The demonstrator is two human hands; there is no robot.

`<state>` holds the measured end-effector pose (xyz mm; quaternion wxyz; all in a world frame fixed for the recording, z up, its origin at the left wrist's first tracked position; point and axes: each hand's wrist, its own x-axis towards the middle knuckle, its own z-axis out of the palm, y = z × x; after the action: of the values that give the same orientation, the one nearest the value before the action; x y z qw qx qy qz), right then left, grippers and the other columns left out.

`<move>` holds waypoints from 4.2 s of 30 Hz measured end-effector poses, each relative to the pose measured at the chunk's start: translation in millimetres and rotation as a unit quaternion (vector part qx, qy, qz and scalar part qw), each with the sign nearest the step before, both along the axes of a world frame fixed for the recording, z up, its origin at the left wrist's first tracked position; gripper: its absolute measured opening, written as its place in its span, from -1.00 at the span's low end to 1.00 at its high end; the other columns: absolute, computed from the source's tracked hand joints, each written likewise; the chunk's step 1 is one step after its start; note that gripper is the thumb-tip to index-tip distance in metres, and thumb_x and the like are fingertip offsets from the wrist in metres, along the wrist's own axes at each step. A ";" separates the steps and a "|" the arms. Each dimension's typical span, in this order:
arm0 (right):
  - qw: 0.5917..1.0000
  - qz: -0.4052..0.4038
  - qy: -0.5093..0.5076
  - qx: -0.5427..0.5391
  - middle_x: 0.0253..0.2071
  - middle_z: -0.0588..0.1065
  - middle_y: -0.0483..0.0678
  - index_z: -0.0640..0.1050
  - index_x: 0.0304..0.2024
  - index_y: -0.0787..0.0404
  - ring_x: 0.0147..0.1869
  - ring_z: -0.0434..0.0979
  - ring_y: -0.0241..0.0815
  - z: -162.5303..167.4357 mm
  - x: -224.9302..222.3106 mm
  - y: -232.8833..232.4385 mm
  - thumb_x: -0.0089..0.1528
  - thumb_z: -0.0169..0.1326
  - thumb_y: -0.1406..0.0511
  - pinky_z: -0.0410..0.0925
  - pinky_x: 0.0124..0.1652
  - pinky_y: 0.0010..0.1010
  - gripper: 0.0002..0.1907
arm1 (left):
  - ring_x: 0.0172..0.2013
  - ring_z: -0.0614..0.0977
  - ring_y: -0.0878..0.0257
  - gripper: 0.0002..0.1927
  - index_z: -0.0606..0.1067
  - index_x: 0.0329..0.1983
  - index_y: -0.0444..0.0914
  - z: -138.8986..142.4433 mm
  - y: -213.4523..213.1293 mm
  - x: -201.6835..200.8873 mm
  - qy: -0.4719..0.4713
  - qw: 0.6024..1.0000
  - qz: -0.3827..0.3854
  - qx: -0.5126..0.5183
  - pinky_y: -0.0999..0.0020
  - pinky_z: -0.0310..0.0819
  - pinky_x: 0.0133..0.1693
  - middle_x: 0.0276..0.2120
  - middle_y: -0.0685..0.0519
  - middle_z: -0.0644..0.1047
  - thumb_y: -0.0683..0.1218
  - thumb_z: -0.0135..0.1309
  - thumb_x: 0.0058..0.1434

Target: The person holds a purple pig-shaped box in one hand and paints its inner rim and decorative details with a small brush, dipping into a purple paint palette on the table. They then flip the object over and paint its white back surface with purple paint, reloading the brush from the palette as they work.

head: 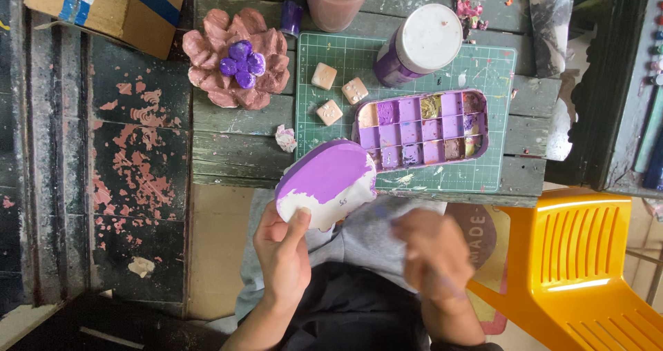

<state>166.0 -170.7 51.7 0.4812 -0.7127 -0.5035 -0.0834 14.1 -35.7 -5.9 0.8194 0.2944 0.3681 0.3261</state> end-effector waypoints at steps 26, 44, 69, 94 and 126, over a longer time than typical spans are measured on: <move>0.994 0.099 0.013 -0.043 -0.31 0.59 0.04 0.49 -0.26 0.26 -0.18 0.66 0.03 7.5 -14.6 -6.7 0.42 -0.02 0.40 0.53 -0.18 -0.24 -0.87 | 0.02 0.54 0.25 -0.68 0.47 0.07 -0.39 2.2 0.1 -1.8 0.005 1.000 0.002 -0.010 0.25 0.34 0.12 -0.05 -0.02 0.57 -0.20 0.21 0.29; 0.911 -0.002 0.386 0.143 -0.24 0.53 0.20 0.50 -0.15 0.48 -0.18 0.59 0.01 -41.9 -13.6 -9.4 0.49 -0.06 0.33 0.50 -0.18 -0.25 -0.73 | 0.06 0.53 0.24 -0.69 0.48 0.07 -0.39 4.6 -2.2 -2.5 -0.009 1.000 -0.002 0.015 0.24 0.32 0.19 -0.01 -0.05 0.57 -0.20 0.21 0.31; 0.846 0.093 0.507 0.133 -0.08 0.55 0.24 0.53 0.01 0.43 -0.04 0.57 0.03 -85.6 14.5 -46.8 0.44 -0.01 0.43 0.44 0.04 -0.14 -0.83 | 0.07 0.53 0.24 -0.64 0.45 0.16 -0.41 8.7 2.4 -1.8 -0.029 0.999 -0.014 -0.013 0.24 0.32 0.19 0.02 -0.04 0.55 -0.19 0.16 0.34; 0.995 0.075 0.037 -0.051 -0.28 0.57 0.15 0.46 -0.13 0.40 -0.18 0.65 0.08 8.0 -21.1 -13.7 0.29 -0.08 0.57 0.53 -0.20 -0.21 -0.86 | 0.01 0.55 0.25 -0.70 0.49 0.04 -0.37 -1.6 -2.3 -3.0 0.007 1.000 0.003 -0.002 0.26 0.35 0.13 -0.05 -0.02 0.57 -0.21 0.24 0.27; 0.996 -0.003 0.073 -0.043 -0.30 0.58 0.10 0.46 -0.20 0.37 -0.18 0.68 -0.01 27.7 -18.4 -0.1 0.23 -0.06 0.62 0.54 -0.23 -0.31 -0.83 | 0.00 0.55 0.25 -0.67 0.47 0.06 -0.40 -1.2 -4.4 -2.8 0.004 1.000 0.006 -0.008 0.25 0.36 0.12 -0.06 -0.03 0.57 -0.24 0.24 0.25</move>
<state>147.6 -170.7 79.4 0.4852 -0.7384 -0.4682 -0.0102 11.3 -40.1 -7.1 0.8184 0.2873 0.3755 0.3266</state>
